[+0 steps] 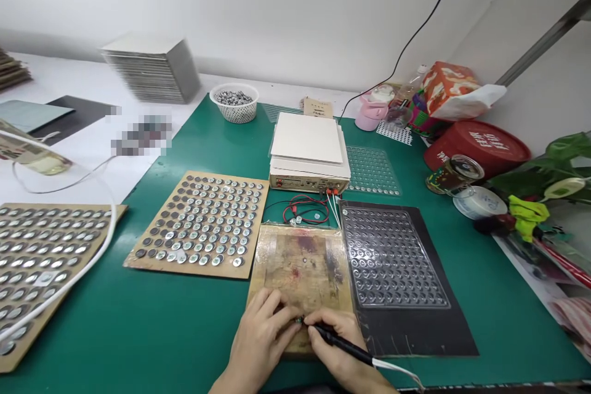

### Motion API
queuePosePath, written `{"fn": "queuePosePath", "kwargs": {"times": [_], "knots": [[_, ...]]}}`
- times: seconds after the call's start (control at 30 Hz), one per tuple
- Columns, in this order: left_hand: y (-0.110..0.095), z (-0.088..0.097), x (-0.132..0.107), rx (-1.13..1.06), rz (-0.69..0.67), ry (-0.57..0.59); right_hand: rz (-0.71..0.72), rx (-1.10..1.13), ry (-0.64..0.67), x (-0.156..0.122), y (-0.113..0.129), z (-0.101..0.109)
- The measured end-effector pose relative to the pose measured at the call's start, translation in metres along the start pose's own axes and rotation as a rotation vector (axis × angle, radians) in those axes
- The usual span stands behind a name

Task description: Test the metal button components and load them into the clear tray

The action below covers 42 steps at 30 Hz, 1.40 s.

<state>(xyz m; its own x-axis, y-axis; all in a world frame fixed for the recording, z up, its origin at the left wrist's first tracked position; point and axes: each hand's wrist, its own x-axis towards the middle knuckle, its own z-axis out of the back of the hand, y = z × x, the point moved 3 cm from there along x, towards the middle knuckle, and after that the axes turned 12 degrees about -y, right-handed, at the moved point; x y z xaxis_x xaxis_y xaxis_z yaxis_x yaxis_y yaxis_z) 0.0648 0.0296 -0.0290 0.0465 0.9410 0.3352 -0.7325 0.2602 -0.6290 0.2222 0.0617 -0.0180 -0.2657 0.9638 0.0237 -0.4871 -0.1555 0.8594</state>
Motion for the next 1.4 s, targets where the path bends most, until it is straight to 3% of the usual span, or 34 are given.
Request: {"fn": "queuePosePath", "kwargs": {"times": [0.47,0.6,0.7,0.87,0.97,1.07,1.2,1.33,1.4], "knots": [[-0.007,-0.002,0.002,0.054,-0.011,0.010,-0.038,-0.072,0.137,0.006,-0.013,-0.006],[-0.002,0.013,0.021,0.083,-0.079,0.073,-0.046,-0.062,0.154,0.008,-0.015,-0.006],[0.028,0.051,0.055,0.208,-0.049,0.043,-0.083,-0.031,0.148,0.009,-0.015,-0.004],[0.117,0.128,0.120,0.451,0.182,-0.192,-0.092,0.014,0.109,0.009,-0.010,-0.002],[0.162,0.148,0.139,0.550,0.319,-0.259,-0.100,0.031,0.096,0.009,-0.006,-0.003],[0.187,0.149,0.145,0.606,0.390,-0.235,-0.068,0.042,0.081,0.009,-0.003,-0.002],[0.196,0.144,0.147,0.643,0.416,-0.181,0.116,0.073,0.019,0.005,-0.002,0.001],[0.197,0.145,0.150,0.656,0.455,-0.165,0.686,-0.040,-0.136,-0.011,0.006,-0.005],[0.198,0.146,0.152,0.656,0.485,-0.157,0.819,-0.180,-0.159,-0.016,0.009,-0.013]]}}
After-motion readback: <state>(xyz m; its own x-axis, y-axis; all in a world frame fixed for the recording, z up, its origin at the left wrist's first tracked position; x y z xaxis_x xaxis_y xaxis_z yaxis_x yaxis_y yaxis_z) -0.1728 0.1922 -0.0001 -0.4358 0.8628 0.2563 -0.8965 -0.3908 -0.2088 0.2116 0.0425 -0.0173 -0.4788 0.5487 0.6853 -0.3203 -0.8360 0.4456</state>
